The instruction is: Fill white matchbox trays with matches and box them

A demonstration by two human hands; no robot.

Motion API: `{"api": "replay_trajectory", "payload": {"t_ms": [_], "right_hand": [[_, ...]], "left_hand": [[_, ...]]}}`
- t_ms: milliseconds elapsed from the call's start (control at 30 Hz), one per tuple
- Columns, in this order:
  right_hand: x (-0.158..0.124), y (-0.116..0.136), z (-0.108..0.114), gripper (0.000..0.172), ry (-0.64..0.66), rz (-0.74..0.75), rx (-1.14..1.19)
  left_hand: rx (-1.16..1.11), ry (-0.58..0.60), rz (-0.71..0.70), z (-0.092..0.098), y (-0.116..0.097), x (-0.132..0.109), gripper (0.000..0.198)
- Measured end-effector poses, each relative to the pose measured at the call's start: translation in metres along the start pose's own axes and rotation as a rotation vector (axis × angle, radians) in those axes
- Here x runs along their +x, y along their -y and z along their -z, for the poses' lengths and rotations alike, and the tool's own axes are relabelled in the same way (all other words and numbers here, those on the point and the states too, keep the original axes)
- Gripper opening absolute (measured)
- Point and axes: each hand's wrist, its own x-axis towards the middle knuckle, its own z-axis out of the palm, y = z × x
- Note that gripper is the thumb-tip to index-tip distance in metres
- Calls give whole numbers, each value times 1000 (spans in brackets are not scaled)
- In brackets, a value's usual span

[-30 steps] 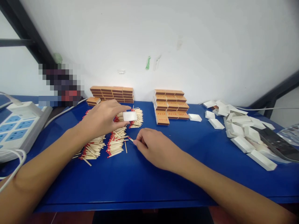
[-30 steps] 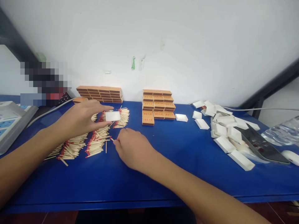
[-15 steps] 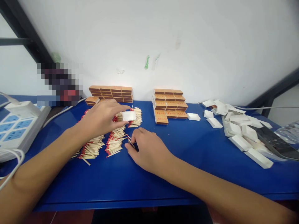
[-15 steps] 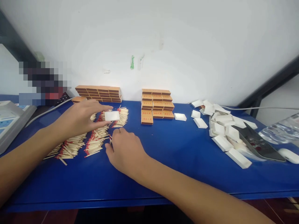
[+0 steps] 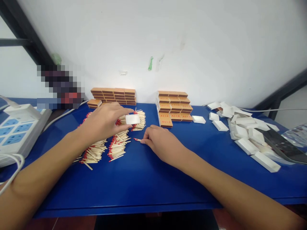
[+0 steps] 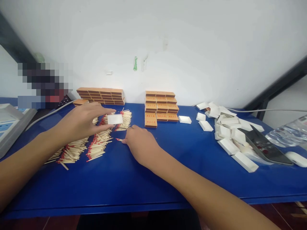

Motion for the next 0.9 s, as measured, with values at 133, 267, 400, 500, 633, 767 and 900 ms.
{"api": "replay_trajectory", "payload": {"t_ms": [133,267,400,500,633,767,900], "right_hand": [[2,-10,3,17,37,83,-68],[5,-20,10,16,-23,165,-98],[9,-27,16,20,-198,172,-173],[9,-27,15,19,-257,207,-196],[9,-24,9,15,-272,260,-196],[10,-24,6,14,-242,304,-101],[10,-27,7,12,-225,320,-16]], "left_hand": [[-22,-4,-12,-1,0,-1,44],[-46,10,-5,-3,-1,-3,48],[-72,20,-14,-6,-5,-4,49],[-84,20,-48,-8,-11,-3,47],[-111,-7,-106,-9,-21,-3,46],[-153,-9,-108,-9,-26,-3,44],[-180,-10,-103,-11,-25,-4,42]]}}
